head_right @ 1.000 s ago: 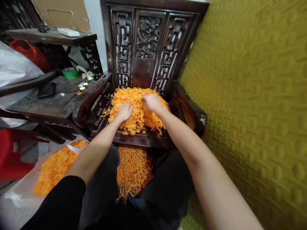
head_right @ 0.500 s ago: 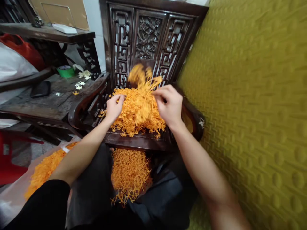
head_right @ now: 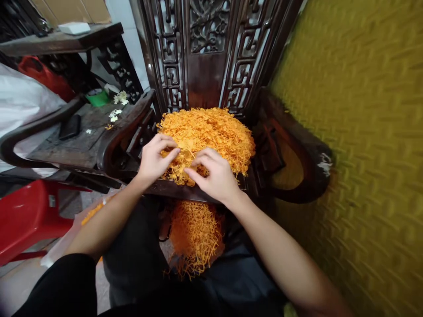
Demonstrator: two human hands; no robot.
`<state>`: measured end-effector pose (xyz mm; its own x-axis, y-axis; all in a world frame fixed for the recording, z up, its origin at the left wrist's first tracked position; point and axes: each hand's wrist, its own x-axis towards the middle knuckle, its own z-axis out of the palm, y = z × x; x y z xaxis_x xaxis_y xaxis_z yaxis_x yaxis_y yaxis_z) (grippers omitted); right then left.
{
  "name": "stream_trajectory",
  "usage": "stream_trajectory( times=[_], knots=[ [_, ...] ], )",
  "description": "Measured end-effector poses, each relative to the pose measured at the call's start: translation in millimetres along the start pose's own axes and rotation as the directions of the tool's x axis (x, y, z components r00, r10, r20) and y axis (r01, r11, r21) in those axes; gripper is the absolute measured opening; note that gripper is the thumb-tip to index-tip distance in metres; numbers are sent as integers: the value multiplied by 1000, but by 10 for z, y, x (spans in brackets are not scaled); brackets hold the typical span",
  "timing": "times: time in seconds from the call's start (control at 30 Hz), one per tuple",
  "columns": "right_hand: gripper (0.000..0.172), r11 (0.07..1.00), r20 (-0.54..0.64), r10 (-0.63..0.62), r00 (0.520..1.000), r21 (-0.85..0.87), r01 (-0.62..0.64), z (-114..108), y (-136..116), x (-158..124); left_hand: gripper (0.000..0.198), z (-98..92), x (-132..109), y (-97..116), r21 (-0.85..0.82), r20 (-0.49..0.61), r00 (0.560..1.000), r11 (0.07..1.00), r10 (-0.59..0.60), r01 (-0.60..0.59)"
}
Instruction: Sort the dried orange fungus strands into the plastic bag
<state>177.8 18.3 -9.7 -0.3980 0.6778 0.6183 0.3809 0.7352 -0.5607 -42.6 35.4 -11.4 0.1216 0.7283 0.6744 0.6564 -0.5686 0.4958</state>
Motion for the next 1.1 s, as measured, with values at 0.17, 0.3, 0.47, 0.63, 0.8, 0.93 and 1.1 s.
stream_trajectory(
  times=[0.17,0.3,0.47,0.63,0.8,0.93,1.1],
  knots=[
    [24,994,-59,103,993,-41,-106,-6,77,82,18,-140,29,53,240,187,977,960,100,-144],
    [21,988,-52,130,990,-72,-134,-82,114,121,23,-187,64,139,384,341,939,918,-44,-97],
    [21,976,-78,64,995,-203,-79,-301,243,166,24,-335,132,37,571,326,883,815,-337,101],
    [25,964,-522,206,828,-35,-262,-610,589,159,26,-455,133,-246,330,18,925,875,-380,354],
    [13,945,-273,313,910,183,-270,-414,491,80,19,-293,20,10,-161,185,942,937,-280,310],
    [21,999,-81,4,997,-32,-7,-187,172,27,18,-121,-38,252,-442,362,887,785,-287,434],
    [33,966,291,-152,945,-158,204,-46,24,-58,34,65,-43,180,-644,301,828,539,-473,543]
  ],
)
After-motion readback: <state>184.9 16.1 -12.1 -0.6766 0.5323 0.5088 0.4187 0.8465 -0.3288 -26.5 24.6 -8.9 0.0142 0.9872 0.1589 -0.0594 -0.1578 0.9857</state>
